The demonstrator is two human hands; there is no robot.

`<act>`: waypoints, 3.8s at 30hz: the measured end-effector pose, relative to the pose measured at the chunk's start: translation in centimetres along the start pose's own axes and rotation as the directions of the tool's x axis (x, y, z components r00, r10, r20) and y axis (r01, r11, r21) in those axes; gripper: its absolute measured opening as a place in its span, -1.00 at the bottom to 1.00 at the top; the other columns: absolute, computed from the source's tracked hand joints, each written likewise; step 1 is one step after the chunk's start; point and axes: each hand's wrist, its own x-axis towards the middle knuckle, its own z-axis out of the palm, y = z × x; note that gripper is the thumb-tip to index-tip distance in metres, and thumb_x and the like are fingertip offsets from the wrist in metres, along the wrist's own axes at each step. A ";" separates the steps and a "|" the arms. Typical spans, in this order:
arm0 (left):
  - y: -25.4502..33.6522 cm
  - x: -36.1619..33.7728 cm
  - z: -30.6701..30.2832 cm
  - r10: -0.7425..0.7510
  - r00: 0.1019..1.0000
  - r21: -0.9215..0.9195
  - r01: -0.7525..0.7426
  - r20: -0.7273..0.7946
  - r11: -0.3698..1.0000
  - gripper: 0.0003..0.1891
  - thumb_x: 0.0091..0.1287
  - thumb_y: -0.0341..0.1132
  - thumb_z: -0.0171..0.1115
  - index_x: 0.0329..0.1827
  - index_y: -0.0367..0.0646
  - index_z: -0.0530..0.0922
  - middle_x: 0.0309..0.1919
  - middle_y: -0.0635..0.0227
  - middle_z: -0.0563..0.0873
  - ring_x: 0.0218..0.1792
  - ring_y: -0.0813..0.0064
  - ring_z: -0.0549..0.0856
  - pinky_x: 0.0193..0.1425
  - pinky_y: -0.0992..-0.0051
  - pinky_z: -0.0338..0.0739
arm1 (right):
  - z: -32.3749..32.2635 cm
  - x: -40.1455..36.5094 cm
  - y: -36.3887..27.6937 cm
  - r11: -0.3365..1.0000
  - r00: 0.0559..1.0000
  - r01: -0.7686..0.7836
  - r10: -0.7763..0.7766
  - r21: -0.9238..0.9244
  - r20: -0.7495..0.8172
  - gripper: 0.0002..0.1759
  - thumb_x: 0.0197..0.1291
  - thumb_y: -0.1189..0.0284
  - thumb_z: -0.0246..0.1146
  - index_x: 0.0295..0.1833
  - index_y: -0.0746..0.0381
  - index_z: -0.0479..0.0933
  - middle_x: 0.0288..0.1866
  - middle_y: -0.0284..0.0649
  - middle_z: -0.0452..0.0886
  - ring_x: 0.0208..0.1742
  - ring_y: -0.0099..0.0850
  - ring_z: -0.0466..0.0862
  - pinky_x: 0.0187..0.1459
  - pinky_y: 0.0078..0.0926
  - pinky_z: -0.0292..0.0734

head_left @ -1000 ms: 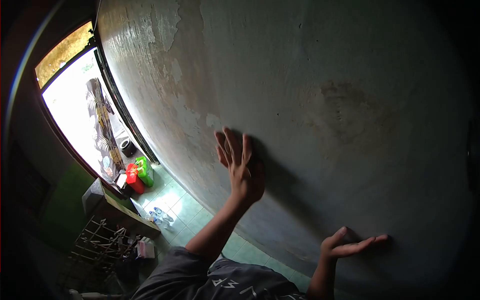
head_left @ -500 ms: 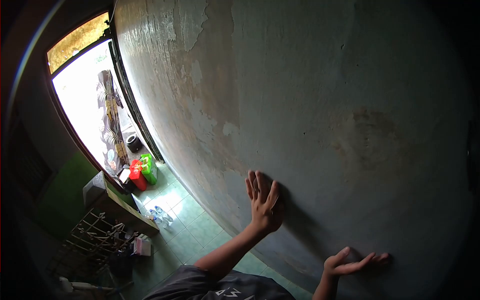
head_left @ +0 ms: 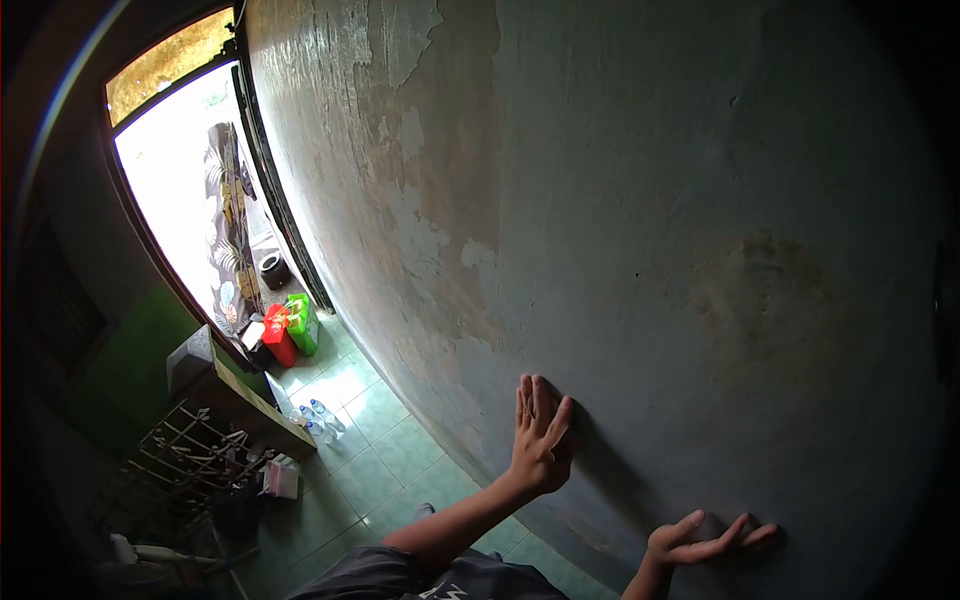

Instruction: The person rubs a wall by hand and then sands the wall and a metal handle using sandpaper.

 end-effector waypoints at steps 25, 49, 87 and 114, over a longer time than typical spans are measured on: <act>-1.5 13.7 -3.6 -0.103 0.948 0.096 0.138 -0.300 0.986 -0.35 0.59 -0.24 -0.15 0.71 -0.20 0.05 0.72 -0.06 -0.04 0.71 -0.19 -0.18 0.70 -0.11 -0.37 | 0.1 0.1 0.0 0.999 0.999 0.021 -0.019 0.032 -0.049 -0.47 0.52 0.35 0.11 0.46 0.41 0.32 0.67 0.21 0.15 0.69 0.19 0.08 0.60 0.26 -0.07; -6.2 13.3 -6.1 -0.144 0.955 0.103 0.176 -0.260 0.979 -0.39 0.62 -0.17 -0.17 0.71 -0.03 0.12 0.73 -0.03 -0.11 0.70 -0.25 -0.21 0.66 -0.20 -0.45 | 1.0 -0.3 -2.0 0.992 0.988 -0.125 0.126 0.013 -0.091 -0.39 0.57 0.31 0.07 0.56 0.41 0.21 0.69 0.17 0.09 0.73 0.14 -0.01 0.64 0.25 -0.13; 5.2 23.9 -5.1 0.192 0.947 0.308 -0.108 -0.256 0.945 -0.45 0.68 -0.11 -0.28 0.58 -0.20 0.34 0.67 0.06 0.20 0.70 -0.02 0.00 0.70 -0.15 -0.30 | -10.4 2.2 13.9 0.903 0.959 -0.244 0.279 -0.354 0.051 -0.05 0.51 -0.21 -0.10 0.72 0.22 -0.05 0.76 0.16 -0.17 0.74 0.25 -0.16 0.61 0.34 -0.23; 32.3 31.0 1.7 0.763 0.544 0.522 -0.789 0.349 0.324 -0.32 0.46 -0.08 0.28 0.62 0.54 0.24 0.74 0.52 -0.02 0.72 0.29 -0.03 0.74 -0.09 -0.15 | -14.3 0.6 23.4 0.946 0.994 -0.053 0.081 -0.318 0.077 -0.16 0.46 -0.14 0.01 0.67 0.13 0.17 0.72 0.13 0.07 0.66 0.37 0.06 0.50 0.45 -0.02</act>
